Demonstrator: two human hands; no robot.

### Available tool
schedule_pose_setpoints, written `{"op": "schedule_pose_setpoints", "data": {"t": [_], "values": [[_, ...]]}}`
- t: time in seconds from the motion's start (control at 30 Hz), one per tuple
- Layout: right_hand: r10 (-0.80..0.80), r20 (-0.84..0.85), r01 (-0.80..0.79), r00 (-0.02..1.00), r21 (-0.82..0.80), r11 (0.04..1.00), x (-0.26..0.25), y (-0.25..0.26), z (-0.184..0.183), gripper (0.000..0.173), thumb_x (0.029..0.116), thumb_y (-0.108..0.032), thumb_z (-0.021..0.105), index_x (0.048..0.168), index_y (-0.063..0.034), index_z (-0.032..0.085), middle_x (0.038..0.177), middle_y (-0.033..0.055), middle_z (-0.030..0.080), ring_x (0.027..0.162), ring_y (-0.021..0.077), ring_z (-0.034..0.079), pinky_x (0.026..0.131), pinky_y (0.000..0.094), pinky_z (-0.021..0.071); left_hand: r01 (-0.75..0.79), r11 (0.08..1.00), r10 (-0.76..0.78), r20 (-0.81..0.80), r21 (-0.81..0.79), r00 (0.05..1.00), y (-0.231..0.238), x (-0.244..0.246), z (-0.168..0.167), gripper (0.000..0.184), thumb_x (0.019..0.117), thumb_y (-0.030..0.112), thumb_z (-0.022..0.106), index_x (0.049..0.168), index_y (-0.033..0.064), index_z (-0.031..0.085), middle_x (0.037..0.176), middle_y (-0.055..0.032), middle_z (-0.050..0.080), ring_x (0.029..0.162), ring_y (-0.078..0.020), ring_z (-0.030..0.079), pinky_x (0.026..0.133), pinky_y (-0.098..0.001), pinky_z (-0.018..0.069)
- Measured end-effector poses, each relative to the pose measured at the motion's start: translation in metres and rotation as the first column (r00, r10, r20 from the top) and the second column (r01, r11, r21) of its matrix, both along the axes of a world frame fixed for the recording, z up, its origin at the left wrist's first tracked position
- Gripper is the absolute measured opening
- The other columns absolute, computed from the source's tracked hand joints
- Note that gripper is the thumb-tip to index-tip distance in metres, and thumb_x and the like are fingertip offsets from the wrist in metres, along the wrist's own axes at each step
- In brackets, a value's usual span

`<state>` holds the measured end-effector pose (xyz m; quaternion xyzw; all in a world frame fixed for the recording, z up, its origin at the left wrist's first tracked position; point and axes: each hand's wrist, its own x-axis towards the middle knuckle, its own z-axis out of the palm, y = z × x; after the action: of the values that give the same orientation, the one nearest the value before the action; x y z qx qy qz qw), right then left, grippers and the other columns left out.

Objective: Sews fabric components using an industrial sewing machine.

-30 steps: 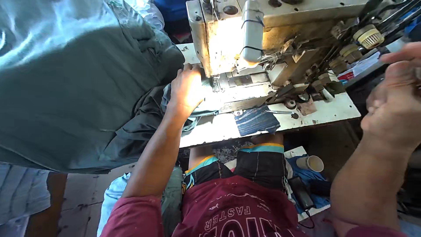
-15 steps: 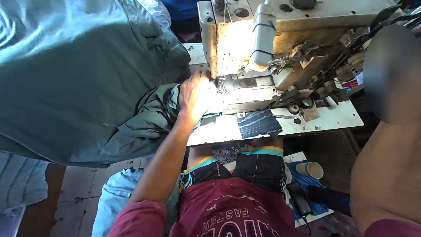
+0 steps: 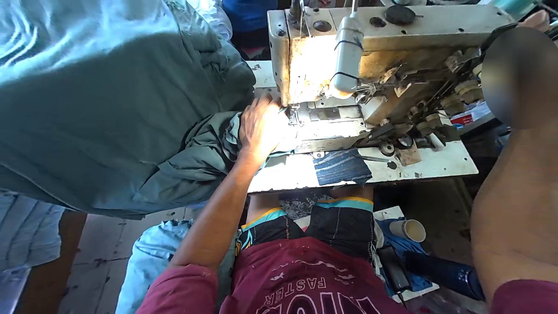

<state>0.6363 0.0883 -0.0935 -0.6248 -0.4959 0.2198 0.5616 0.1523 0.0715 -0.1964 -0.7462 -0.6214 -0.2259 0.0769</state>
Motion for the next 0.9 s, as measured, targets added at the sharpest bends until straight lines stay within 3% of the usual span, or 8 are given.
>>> {"op": "schedule_pose_setpoints", "data": {"t": [0.07, 0.17, 0.27, 0.37, 0.67, 0.73, 0.8, 0.9], "values": [[-0.007, 0.081, 0.006, 0.997, 0.010, 1.000, -0.013, 0.000, 0.009, 0.033, 0.1016, -0.050, 0.057, 0.121, -0.0240, 0.062, 0.103, -0.0106, 0.065, 0.089, 0.0012, 0.064, 0.078, 0.0283, 0.0576, -0.017, 0.999, 0.018, -0.024, 0.039, 1.000, 0.001, 0.001, -0.003, 0.035, 0.0976, 0.036, 0.053, 0.124, 0.0191, 0.069, 0.130, -0.0115, 0.060, 0.124, -0.0316, 0.058, 0.093, -0.0514, 0.0508], [0.097, 0.166, -0.093, 0.981, -0.035, 0.995, -0.006, 0.008, 0.018, 0.032, 0.1023, -0.043, 0.056, 0.126, -0.0226, 0.062, 0.107, -0.0113, 0.064, 0.094, -0.0029, 0.061, 0.084, 0.0243, 0.0554, -0.021, 0.998, 0.025, -0.062, 0.064, 0.998, -0.001, 0.003, -0.004, 0.037, 0.0993, 0.032, 0.049, 0.126, 0.0150, 0.067, 0.130, -0.0106, 0.063, 0.122, -0.0304, 0.060, 0.094, -0.0506, 0.0493], [0.112, 0.181, -0.083, 0.977, -0.164, 0.983, 0.003, 0.019, 0.026, 0.033, 0.1034, -0.039, 0.053, 0.127, -0.0192, 0.062, 0.107, -0.0073, 0.063, 0.091, -0.0008, 0.059, 0.082, 0.0258, 0.0537, -0.034, 0.999, 0.036, -0.046, 0.043, 0.998, -0.005, 0.008, 0.001, 0.035, 0.0999, 0.028, 0.049, 0.121, 0.0075, 0.068, 0.122, -0.0116, 0.070, 0.117, -0.0293, 0.066, 0.095, -0.0500, 0.0514], [0.105, 0.149, -0.071, 0.983, -0.216, 0.974, -0.014, 0.012, 0.036, 0.026, 0.1030, -0.044, 0.053, 0.116, -0.0234, 0.063, 0.095, -0.0112, 0.060, 0.079, -0.0026, 0.057, 0.071, 0.0224, 0.0521, -0.073, 0.997, 0.075, -0.068, 0.026, 0.995, -0.007, 0.012, 0.003, 0.035, 0.1002, 0.029, 0.049, 0.118, 0.0042, 0.067, 0.116, -0.0133, 0.071, 0.111, -0.0301, 0.068, 0.092, -0.0502, 0.0533], [0.120, 0.216, -0.068, 0.969, -0.233, 0.970, -0.023, 0.003, 0.040, 0.030, 0.1024, -0.041, 0.052, 0.122, -0.0215, 0.063, 0.103, -0.0063, 0.060, 0.084, 0.0014, 0.056, 0.074, 0.0282, 0.0513, -0.012, 0.990, 0.002, -0.070, -0.140, 0.998, -0.004, 0.000, 0.015, 0.039, 0.0964, 0.041, 0.055, 0.080, 0.0070, 0.064, 0.080, -0.0152, 0.070, 0.081, -0.0369, 0.071, 0.070, -0.0599, 0.0536], [0.108, 0.183, -0.070, 0.977, -0.203, 0.977, -0.022, 0.005, 0.038, 0.024, 0.1025, -0.044, 0.053, 0.113, -0.0248, 0.063, 0.093, -0.0117, 0.058, 0.077, -0.0031, 0.055, 0.067, 0.0221, 0.0511, 0.068, 0.985, -0.082, -0.078, -0.161, 0.994, 0.009, -0.013, 0.017, 0.042, 0.0988, 0.044, 0.057, 0.083, 0.0063, 0.066, 0.081, -0.0164, 0.070, 0.082, -0.0385, 0.071, 0.072, -0.0618, 0.0538], [0.127, 0.125, -0.106, 0.984, -0.164, 0.981, -0.014, 0.008, 0.033, 0.020, 0.1033, -0.041, 0.053, 0.111, -0.0261, 0.063, 0.090, -0.0142, 0.060, 0.076, -0.0053, 0.057, 0.066, 0.0192, 0.0519, 0.198, 0.971, -0.212, -0.107, -0.131, 0.971, 0.022, -0.026, 0.017, 0.039, 0.1014, 0.042, 0.058, 0.096, 0.0058, 0.071, 0.090, -0.0180, 0.072, 0.087, -0.0401, 0.072, 0.076, -0.0640, 0.0546], [0.139, -0.024, -0.141, 0.990, -0.110, 0.984, -0.023, -0.008, 0.039, 0.032, 0.1087, -0.023, 0.045, 0.135, -0.0128, 0.060, 0.113, -0.0039, 0.067, 0.096, -0.0004, 0.064, 0.084, 0.0214, 0.0551, 0.390, 0.918, -0.397, -0.149, -0.076, 0.905, 0.045, -0.040, 0.018, 0.031, 0.1014, 0.035, 0.060, 0.110, 0.0076, 0.071, 0.100, -0.0183, 0.073, 0.092, -0.0408, 0.072, 0.079, -0.0637, 0.0540]]}}
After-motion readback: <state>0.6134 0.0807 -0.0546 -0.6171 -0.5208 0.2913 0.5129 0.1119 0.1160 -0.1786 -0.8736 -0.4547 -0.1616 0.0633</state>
